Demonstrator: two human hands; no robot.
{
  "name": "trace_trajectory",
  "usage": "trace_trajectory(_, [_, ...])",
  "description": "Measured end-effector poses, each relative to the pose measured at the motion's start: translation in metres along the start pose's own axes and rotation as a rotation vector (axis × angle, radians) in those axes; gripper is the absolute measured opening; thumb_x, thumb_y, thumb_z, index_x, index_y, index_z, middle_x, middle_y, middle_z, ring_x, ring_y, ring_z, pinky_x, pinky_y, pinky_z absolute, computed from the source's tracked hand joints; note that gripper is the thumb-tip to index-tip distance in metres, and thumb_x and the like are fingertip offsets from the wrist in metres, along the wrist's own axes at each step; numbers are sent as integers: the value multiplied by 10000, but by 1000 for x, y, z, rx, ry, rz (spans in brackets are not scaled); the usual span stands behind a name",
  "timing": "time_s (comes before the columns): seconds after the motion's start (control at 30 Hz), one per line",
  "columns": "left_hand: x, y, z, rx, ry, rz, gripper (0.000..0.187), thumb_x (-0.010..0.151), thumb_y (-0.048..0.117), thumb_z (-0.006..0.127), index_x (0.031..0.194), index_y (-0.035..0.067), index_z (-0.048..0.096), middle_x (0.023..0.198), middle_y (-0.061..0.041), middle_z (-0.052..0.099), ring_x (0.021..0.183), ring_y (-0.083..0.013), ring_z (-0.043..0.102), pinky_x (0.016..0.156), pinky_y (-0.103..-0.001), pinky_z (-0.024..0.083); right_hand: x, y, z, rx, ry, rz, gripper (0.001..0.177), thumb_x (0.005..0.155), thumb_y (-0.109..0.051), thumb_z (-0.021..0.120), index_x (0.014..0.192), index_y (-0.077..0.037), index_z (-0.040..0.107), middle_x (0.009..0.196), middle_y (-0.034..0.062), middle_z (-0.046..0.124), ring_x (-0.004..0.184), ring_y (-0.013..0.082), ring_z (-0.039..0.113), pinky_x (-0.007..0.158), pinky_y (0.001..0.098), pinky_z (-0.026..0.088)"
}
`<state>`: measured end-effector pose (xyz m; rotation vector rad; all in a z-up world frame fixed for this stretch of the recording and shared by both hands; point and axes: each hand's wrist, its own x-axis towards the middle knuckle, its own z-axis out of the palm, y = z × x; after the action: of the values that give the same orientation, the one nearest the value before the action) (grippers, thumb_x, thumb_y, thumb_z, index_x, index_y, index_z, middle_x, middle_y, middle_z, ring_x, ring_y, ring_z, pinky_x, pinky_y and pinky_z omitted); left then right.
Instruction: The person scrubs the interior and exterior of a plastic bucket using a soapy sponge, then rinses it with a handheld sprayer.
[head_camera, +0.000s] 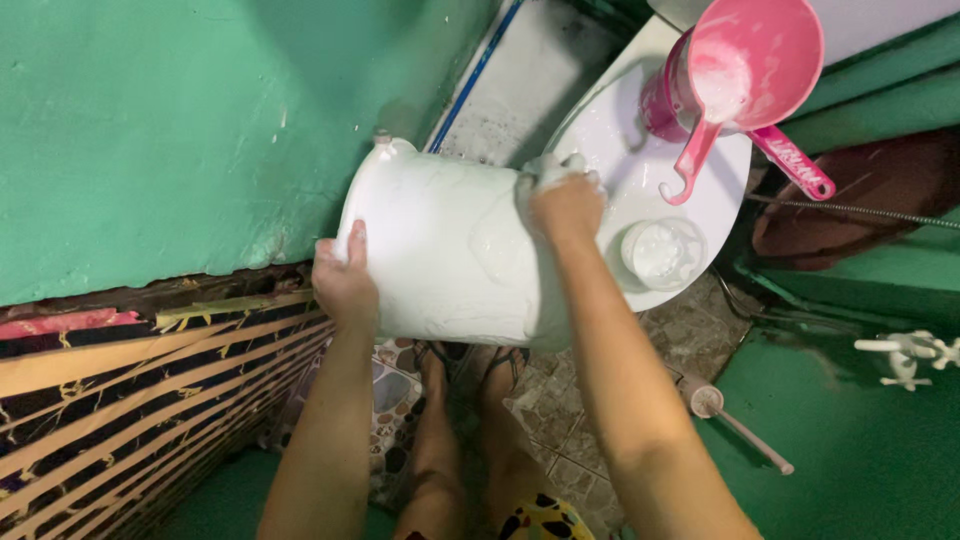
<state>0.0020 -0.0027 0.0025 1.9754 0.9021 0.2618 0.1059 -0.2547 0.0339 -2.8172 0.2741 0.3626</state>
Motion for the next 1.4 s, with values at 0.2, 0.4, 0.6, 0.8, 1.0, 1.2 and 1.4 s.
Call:
trace_trajectory(0.2, [-5, 15, 2, 79, -64, -90, 456, 922, 444, 753, 974, -1, 669, 857, -157, 721, 773, -263, 665, 764, -411, 523, -81, -68, 52, 225, 287, -453, 518, 949, -387, 582, 1400, -133, 566, 1480, 244, 522, 1369, 502, 410, 1158, 662, 208])
trace_trajectory(0.4, [-7, 1, 3, -128, -114, -137, 380, 927, 393, 733, 976, 23, 667, 875, -112, 727, 789, -205, 672, 752, -383, 539, -98, -33, 30, 40, 183, -551, 455, 994, -305, 577, 1417, -137, 574, 1525, 200, 487, 1405, 421, 428, 1173, 664, 206])
trace_trajectory(0.6, [-11, -1, 6, -146, -125, -69, 370, 940, 361, 745, 951, 5, 644, 836, -129, 707, 755, -203, 637, 743, -369, 533, -65, 6, 12, 44, 335, -161, 429, 968, -328, 623, 1347, -127, 606, 1452, 211, 530, 1355, 422, 461, 1184, 664, 250])
trace_trajectory(0.8, [3, 0, 11, 99, -114, 46, 395, 953, 358, 771, 935, -13, 638, 835, -150, 674, 752, -226, 603, 761, -383, 498, -103, -84, 57, 198, 336, -494, 495, 944, -296, 616, 1411, -136, 579, 1542, 214, 463, 1412, 473, 410, 1189, 675, 251])
trace_trajectory(1.0, [14, -16, 11, -184, -195, -17, 341, 972, 324, 717, 992, -10, 648, 906, -115, 706, 812, -183, 617, 792, -357, 527, -146, -15, 45, -54, -204, -509, 431, 797, -177, 680, 1225, -229, 667, 1507, 153, 483, 1437, 392, 414, 1133, 731, 191])
trace_trajectory(1.2, [10, -11, 10, -87, -209, 7, 340, 997, 311, 681, 1060, -19, 629, 961, -160, 721, 840, -229, 649, 823, -372, 524, -111, 47, 38, 104, 605, -190, 510, 934, -254, 692, 1394, -74, 568, 1548, 234, 461, 1456, 428, 368, 1237, 668, 153])
trace_trajectory(1.4, [17, 2, 14, 49, -268, 32, 364, 1011, 289, 668, 1128, -48, 597, 1010, -216, 713, 898, -291, 668, 853, -407, 516, -157, -87, 92, 250, 427, -511, 483, 1027, -246, 505, 1485, -98, 537, 1605, 222, 409, 1502, 447, 315, 1248, 675, 136])
